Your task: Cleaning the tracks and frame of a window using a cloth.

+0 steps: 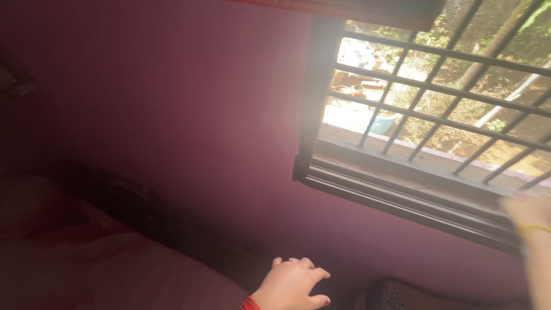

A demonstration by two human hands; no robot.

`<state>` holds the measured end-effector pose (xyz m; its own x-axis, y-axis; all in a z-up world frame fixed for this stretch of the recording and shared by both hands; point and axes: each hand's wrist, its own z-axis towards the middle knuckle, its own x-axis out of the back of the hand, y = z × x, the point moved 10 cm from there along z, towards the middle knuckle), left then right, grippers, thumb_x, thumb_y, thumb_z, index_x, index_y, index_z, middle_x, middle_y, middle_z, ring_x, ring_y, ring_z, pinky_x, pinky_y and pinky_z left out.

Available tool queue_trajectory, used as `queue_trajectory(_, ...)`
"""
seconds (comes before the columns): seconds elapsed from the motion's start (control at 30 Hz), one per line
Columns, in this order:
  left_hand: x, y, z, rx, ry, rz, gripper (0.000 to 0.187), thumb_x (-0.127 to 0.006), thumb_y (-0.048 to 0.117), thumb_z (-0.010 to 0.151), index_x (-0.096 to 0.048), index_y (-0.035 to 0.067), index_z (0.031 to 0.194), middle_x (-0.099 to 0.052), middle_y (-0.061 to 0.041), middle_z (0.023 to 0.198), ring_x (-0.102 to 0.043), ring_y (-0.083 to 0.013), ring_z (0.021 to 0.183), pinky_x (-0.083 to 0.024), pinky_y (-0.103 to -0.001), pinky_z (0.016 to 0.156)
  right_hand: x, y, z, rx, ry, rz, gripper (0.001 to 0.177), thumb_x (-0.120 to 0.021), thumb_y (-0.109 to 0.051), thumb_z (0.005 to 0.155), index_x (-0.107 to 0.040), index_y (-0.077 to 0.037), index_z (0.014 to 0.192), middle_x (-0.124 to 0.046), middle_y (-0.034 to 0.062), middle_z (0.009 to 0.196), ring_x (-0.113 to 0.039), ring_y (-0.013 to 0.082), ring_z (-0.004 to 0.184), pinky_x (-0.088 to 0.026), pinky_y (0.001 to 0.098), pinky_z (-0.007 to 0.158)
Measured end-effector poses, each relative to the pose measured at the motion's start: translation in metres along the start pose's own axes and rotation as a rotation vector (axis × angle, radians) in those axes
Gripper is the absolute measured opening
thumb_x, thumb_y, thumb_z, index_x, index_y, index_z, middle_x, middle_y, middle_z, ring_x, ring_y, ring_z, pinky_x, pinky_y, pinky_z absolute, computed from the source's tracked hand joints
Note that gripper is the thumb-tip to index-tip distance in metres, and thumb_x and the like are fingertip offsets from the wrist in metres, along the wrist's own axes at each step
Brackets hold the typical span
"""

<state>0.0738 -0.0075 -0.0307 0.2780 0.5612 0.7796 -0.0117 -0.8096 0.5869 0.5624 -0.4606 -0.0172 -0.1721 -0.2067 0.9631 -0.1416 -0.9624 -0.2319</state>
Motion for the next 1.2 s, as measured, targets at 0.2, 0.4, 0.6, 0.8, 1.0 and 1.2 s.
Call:
queue_trajectory(0.2,-0.014,0.026,0.017,-0.043,-0.117,0.050,0.059,-0.070,0.046,0.086,-0.063,0.020,0.138,-0.061,-0.014,0.133,-0.052,-0.0320,0.131,-0.029,-0.060,0.113,0.035,-0.235,-0.193,0.189,-0.029,0.067,0.052,-0.062,-0.041,0.082,-0.073,-0.015,0.126,-0.068,0.0232,0.130,-0.059,0.0480,0.124,-0.019,0.0772,0.112)
queue_trajectory(0.4,-0.002,0.045,0.031,-0.096,-0.077,0.070,0.058,-0.072,0.046,0.087,-0.062,0.022,0.140,-0.059,-0.014,0.135,-0.048,-0.0366,0.135,-0.028,-0.062,0.113,0.021,-0.376,-0.255,0.494,-0.077,0.111,0.039,-0.061,-0.032,0.084,-0.070,-0.023,0.121,-0.074,0.0157,0.112,-0.069,0.0400,0.107,-0.047,0.0590,0.092)
queue_trajectory(0.6,0.000,0.048,0.031,-0.074,-0.057,0.083,0.058,-0.070,0.047,0.086,-0.061,0.023,0.138,-0.059,-0.011,0.136,-0.052,-0.0309,0.134,-0.031,-0.060,0.112,0.020,-0.351,-0.217,0.713,-0.168,0.728,0.041,-0.062,-0.024,0.089,-0.067,-0.013,0.128,-0.076,0.0189,0.109,-0.071,0.0341,0.104,-0.055,0.0450,0.092)
queue_trajectory(0.8,-0.014,0.054,0.036,-0.048,-0.176,0.123,0.057,-0.070,0.047,0.088,-0.059,0.024,0.140,-0.059,-0.009,0.136,-0.052,-0.0297,0.133,-0.033,-0.055,0.114,0.156,-0.205,-0.204,0.607,0.131,0.788,0.045,-0.075,-0.025,0.081,-0.068,-0.008,0.122,-0.077,0.0149,0.107,-0.073,0.0249,0.100,-0.058,0.0394,0.085)
queue_trajectory(1.0,0.003,0.078,0.049,-0.062,-0.073,0.131,0.053,-0.069,0.047,0.089,-0.061,0.025,0.136,-0.060,-0.001,0.134,-0.054,-0.0234,0.130,-0.034,-0.053,0.113,0.162,-0.047,-0.155,0.277,0.376,-0.011,0.042,-0.060,-0.050,0.104,-0.070,-0.019,0.130,-0.076,0.0219,0.102,-0.073,0.0388,0.102,-0.054,0.0484,0.100)
queue_trajectory(1.2,-0.001,0.077,0.053,-0.049,-0.061,0.109,0.054,-0.069,0.047,0.089,-0.060,0.026,0.137,-0.060,0.000,0.132,-0.054,-0.0219,0.130,-0.030,-0.055,0.116,0.075,-0.035,-0.146,0.008,0.018,-0.071,0.049,-0.054,-0.051,0.092,-0.065,-0.026,0.132,-0.072,0.0174,0.122,-0.063,0.0428,0.119,-0.042,0.0594,0.103)
